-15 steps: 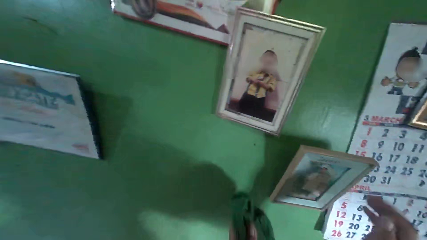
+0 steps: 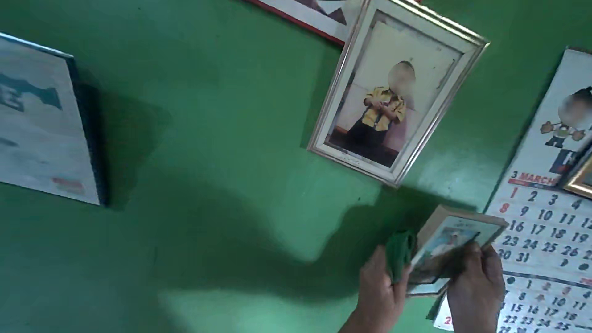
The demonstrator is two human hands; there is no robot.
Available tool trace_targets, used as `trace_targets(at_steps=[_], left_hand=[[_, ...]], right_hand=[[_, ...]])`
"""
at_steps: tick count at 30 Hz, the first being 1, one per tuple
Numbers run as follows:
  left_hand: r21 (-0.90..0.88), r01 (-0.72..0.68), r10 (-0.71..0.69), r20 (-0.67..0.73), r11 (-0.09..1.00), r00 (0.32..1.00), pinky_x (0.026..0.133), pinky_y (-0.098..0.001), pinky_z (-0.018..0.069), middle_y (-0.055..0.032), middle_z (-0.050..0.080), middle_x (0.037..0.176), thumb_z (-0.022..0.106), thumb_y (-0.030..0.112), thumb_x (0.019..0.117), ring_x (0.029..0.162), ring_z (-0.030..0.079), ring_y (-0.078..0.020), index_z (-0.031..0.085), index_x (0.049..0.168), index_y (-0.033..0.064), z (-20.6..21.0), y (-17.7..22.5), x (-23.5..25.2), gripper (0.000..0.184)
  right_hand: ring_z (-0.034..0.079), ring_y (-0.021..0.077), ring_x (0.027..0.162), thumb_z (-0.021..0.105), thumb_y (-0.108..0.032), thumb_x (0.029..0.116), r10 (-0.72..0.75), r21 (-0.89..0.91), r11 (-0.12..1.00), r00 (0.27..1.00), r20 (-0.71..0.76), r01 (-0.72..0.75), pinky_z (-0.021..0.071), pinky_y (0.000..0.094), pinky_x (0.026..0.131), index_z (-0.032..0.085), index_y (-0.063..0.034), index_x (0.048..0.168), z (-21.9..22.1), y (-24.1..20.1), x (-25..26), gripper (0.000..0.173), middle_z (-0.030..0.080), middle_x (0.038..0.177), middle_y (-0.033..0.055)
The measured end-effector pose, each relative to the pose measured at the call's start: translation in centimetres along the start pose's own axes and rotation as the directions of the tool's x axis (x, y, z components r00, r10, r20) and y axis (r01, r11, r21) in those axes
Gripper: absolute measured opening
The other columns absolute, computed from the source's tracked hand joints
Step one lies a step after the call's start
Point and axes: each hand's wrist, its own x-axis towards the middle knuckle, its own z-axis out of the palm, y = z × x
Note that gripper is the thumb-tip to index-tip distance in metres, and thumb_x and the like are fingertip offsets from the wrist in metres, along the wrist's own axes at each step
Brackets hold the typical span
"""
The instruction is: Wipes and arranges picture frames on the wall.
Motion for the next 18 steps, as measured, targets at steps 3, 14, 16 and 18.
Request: trace_targets(at_steps=[3, 14, 16, 18], left_hand=[[0.024, 0.095, -0.097, 0.056, 0.995, 0.994, 0.086, -0.0295, 0.0583, -0.0226, 0.072, 0.100, 0.060, 0.026, 0.1003, 0.093, 0.072, -0.0171, 0.064, 0.111, -0.0152, -2.2, -1.4, -4.4, 0.043], [-0.202, 0.226, -0.167, 0.273, 0.953, 0.947, 0.075, -0.0369, 0.0573, -0.0123, 0.069, 0.093, 0.053, 0.026, 0.1053, 0.083, 0.067, -0.0173, 0.063, 0.119, -0.0034, 0.0, 5.6, 10.2, 0.034], [-0.228, 0.209, -0.143, 0.272, 0.951, 0.951, 0.073, -0.0354, 0.0577, -0.0113, 0.069, 0.091, 0.053, 0.026, 0.1056, 0.081, 0.067, -0.0158, 0.063, 0.122, -0.0033, 0.3, 5.2, 10.2, 0.035], [-0.211, 0.201, -0.148, 0.243, 0.957, 0.959, 0.074, -0.0316, 0.0583, -0.0080, 0.070, 0.093, 0.055, 0.027, 0.1050, 0.082, 0.068, -0.0112, 0.063, 0.123, -0.0004, -0.2, 4.0, 8.0, 0.034]], right_hand=[[0.063, -0.0016, 0.093, 0.045, -0.012, 0.1074, 0.002, 0.041, 0.999, 1.000, 0.017, -0.003, 0.0546, 0.0181, 0.086, 0.043, 0.0068, 0.139, -0.1, -0.1, 0.1, 0.037, 0.059, 0.109, 0.0025], [0.062, -0.0041, 0.080, 0.045, -0.012, 0.1069, -0.005, 0.048, 0.999, 1.000, 0.015, 0.004, 0.0552, 0.0151, 0.075, 0.042, 0.0062, 0.139, -0.3, 0.1, -0.2, 0.037, 0.059, 0.101, -0.0016], [0.062, -0.0037, 0.079, 0.046, -0.012, 0.1071, 0.001, 0.052, 0.999, 1.000, -0.008, -0.001, 0.0550, 0.0151, 0.075, 0.042, 0.0057, 0.140, -0.1, 0.0, -0.4, 0.037, 0.058, 0.100, -0.0014], [0.062, -0.0038, 0.087, 0.047, -0.011, 0.1065, -0.042, 0.028, 0.999, 0.999, -0.018, 0.043, 0.0545, 0.0155, 0.081, 0.046, 0.0054, 0.138, 0.0, 0.0, -0.5, 0.036, 0.060, 0.104, -0.0010]])
